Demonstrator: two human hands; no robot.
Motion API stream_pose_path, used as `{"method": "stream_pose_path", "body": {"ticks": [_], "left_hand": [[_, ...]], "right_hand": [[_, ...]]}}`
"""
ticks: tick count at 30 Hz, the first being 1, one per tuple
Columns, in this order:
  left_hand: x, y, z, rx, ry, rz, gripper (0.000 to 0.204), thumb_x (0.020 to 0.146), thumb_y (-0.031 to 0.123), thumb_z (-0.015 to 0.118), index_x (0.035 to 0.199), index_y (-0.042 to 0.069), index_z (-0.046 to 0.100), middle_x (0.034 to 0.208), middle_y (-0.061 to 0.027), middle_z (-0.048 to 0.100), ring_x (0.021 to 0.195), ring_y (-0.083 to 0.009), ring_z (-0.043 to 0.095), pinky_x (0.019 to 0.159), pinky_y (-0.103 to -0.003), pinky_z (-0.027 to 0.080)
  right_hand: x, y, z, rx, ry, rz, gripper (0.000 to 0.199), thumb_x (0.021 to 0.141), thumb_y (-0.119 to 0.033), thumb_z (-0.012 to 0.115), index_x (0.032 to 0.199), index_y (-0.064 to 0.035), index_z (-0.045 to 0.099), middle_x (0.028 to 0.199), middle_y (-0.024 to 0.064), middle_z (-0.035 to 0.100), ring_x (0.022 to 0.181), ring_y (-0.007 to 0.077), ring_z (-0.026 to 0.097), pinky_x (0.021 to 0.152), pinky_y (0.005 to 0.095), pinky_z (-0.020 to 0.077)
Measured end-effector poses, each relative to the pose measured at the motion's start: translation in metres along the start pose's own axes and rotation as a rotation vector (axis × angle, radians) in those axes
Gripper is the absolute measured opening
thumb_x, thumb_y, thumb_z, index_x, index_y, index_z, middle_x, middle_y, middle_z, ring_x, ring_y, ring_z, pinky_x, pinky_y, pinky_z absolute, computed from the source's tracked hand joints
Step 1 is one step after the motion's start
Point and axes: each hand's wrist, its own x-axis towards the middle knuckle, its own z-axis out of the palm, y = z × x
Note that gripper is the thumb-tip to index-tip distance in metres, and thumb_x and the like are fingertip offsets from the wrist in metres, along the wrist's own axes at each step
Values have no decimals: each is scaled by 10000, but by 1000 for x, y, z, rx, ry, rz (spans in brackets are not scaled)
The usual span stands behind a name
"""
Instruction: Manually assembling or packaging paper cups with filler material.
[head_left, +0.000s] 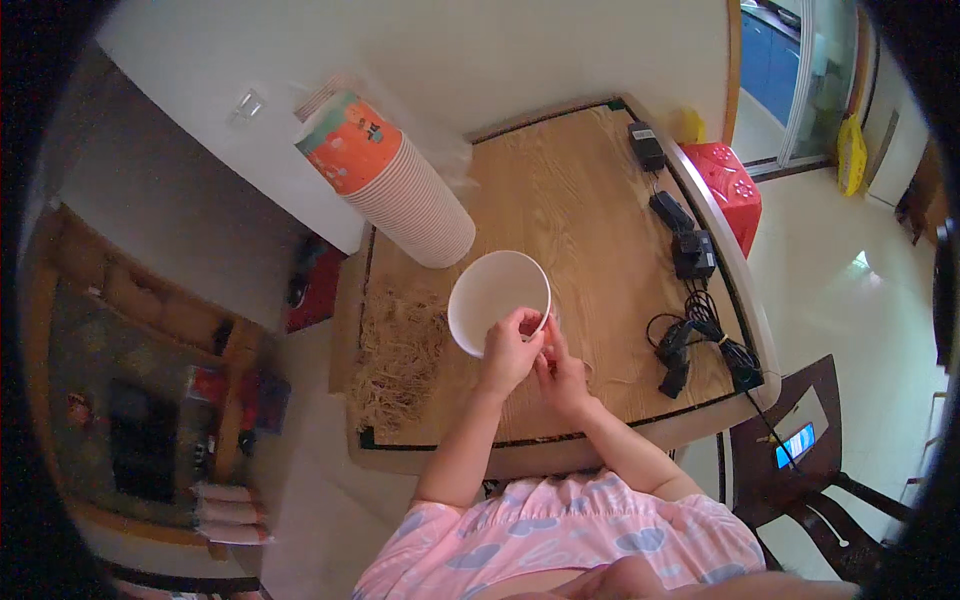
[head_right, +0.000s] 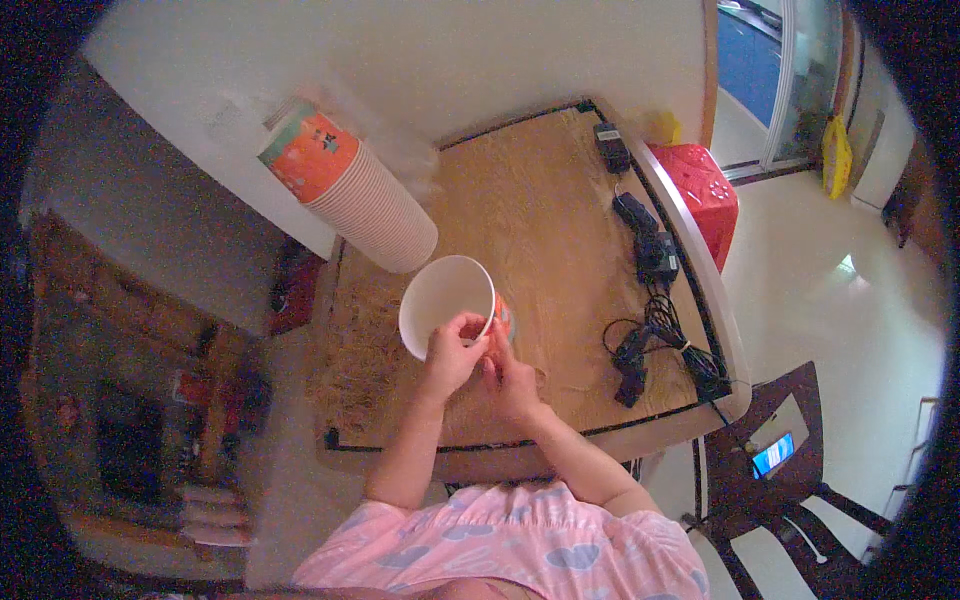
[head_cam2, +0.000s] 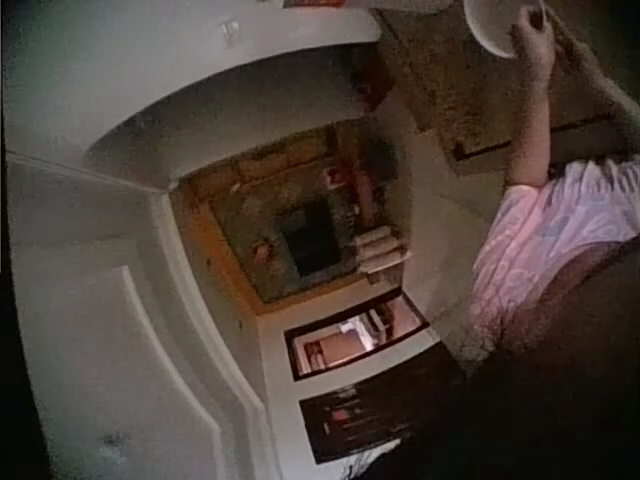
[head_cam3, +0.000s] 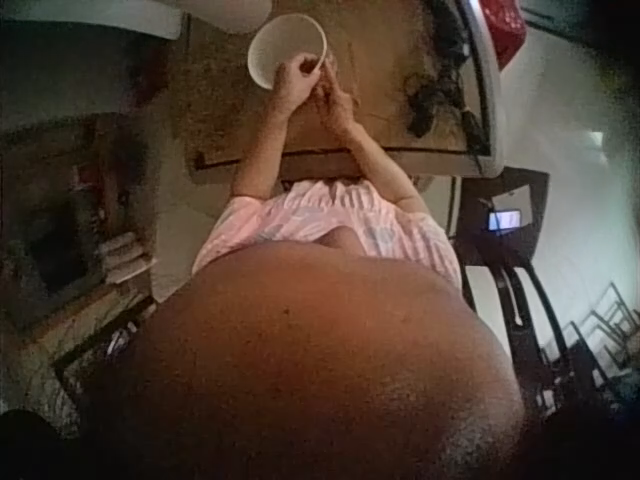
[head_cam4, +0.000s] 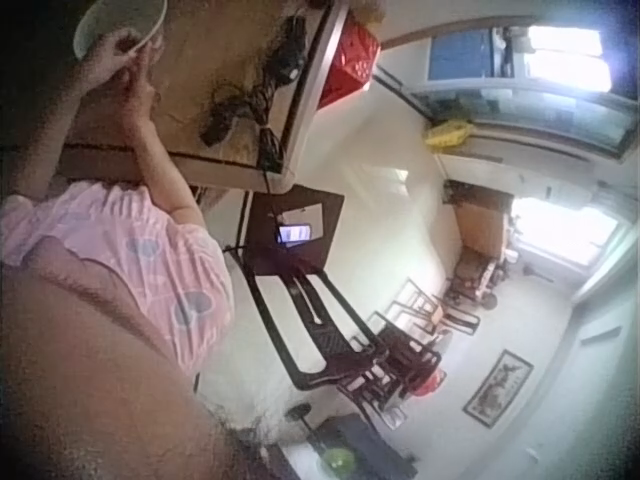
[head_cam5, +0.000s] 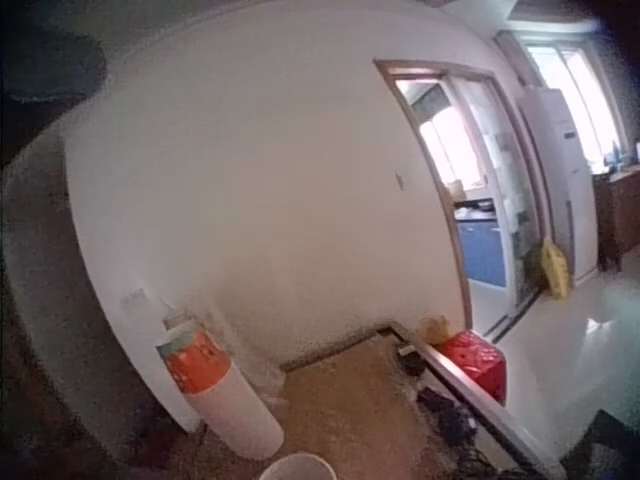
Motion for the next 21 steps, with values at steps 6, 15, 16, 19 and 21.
{"method": "stream_pose_path", "body": {"ticks": [6, 15, 16, 19, 21], "left_hand": [[-26, -7, -19, 214, 13, -12, 156, 747, 34, 594, 900, 3, 599, 810, -117, 646, 748, -285, 626, 689, -380, 497], [-102, -5, -33, 159, 299, 287, 162, 727, 8, 639, 881, 40, 604, 911, -89, 588, 886, -271, 561, 804, -347, 449], [-114, -15, -32, 146, 286, 274, 179, 724, -4, 636, 893, 42, 603, 936, -91, 581, 877, -263, 565, 785, -347, 458], [-135, -33, -16, 66, 261, 301, 228, 720, -8, 626, 927, 86, 611, 935, -72, 556, 819, -249, 569, 702, -342, 477], [-140, -38, -10, 63, 260, 358, 242, 715, 20, 629, 933, 125, 627, 908, -60, 538, 775, -236, 571, 643, -339, 481]], "right_hand": [[8, 7, -5, 186, -41, 214, 677, 808, -17, 524, 1383, -132, 184, 664, 38, 513, 540, 107, 437, 520, 246, 374], [-14, -8, -7, 168, -256, 32, 847, 679, 79, 496, 1404, -144, 120, 707, -2, 357, 609, 91, 361, 540, 202, 329], [-17, -21, -7, 158, -278, 32, 847, 679, 79, 496, 1404, -144, 120, 707, -2, 357, 609, 91, 361, 540, 202, 329], [-26, -62, -9, 155, -484, 144, 887, 634, 127, 410, 1413, -130, 74, 734, 1, 345, 644, 84, 349, 544, 185, 307], [-30, -75, -7, 306, -616, 226, 913, 629, 135, 417, 1419, -143, 54, 774, 4, 357, 680, 87, 364, 572, 177, 325]]}}
